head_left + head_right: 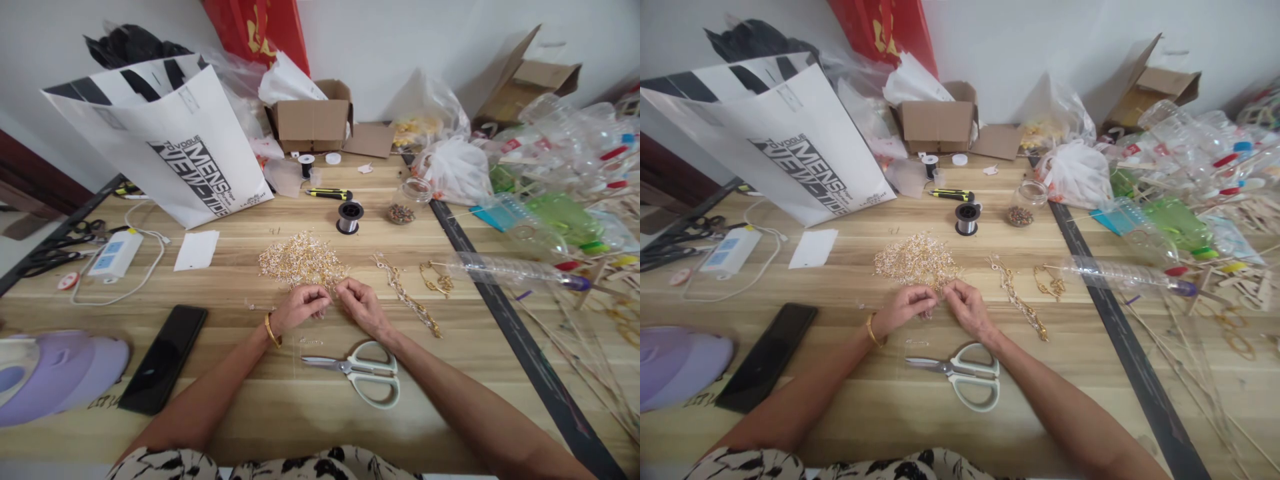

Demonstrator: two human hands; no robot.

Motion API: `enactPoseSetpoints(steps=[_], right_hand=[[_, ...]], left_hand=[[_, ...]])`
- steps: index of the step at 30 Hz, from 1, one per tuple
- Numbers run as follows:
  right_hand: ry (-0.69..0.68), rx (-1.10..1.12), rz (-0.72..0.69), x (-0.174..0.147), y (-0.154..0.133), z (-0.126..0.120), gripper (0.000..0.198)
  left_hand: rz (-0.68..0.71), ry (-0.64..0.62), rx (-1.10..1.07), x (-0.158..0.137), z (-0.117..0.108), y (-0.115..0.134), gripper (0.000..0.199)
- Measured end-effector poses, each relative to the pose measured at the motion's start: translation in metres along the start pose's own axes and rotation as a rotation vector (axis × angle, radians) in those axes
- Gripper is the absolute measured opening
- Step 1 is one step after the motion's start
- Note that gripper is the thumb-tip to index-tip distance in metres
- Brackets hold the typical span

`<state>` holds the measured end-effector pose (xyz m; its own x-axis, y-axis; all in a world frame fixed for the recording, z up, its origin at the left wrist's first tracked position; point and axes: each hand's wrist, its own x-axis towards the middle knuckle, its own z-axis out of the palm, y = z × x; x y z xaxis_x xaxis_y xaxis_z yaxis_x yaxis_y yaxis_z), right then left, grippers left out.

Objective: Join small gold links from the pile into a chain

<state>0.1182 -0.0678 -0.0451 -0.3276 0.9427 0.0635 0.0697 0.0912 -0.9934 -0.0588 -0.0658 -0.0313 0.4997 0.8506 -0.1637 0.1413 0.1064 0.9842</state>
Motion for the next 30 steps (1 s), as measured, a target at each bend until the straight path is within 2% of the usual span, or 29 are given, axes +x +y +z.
enactPoseSetpoints(steps=[11,21,30], right_hand=[[0.003,-0.038,-0.005,0.0012,0.0019,-0.0001,0.031],[-0.078,-0.136,0.006,-0.0014,0.0000,0.0011,0.028],[-0.118,-0.163,-0.055,-0.0014,0.0008,0.0004,0.025]], left_hand=[[0.026,0.014,0.014,-0.0002,0.0006,-0.0005,0.027],[0.032,0.079,-0.085,-0.0020,-0.0003,0.0036,0.024],[0.074,0.072,-0.072,-0.0010,-0.0004,0.0005,0.026]])
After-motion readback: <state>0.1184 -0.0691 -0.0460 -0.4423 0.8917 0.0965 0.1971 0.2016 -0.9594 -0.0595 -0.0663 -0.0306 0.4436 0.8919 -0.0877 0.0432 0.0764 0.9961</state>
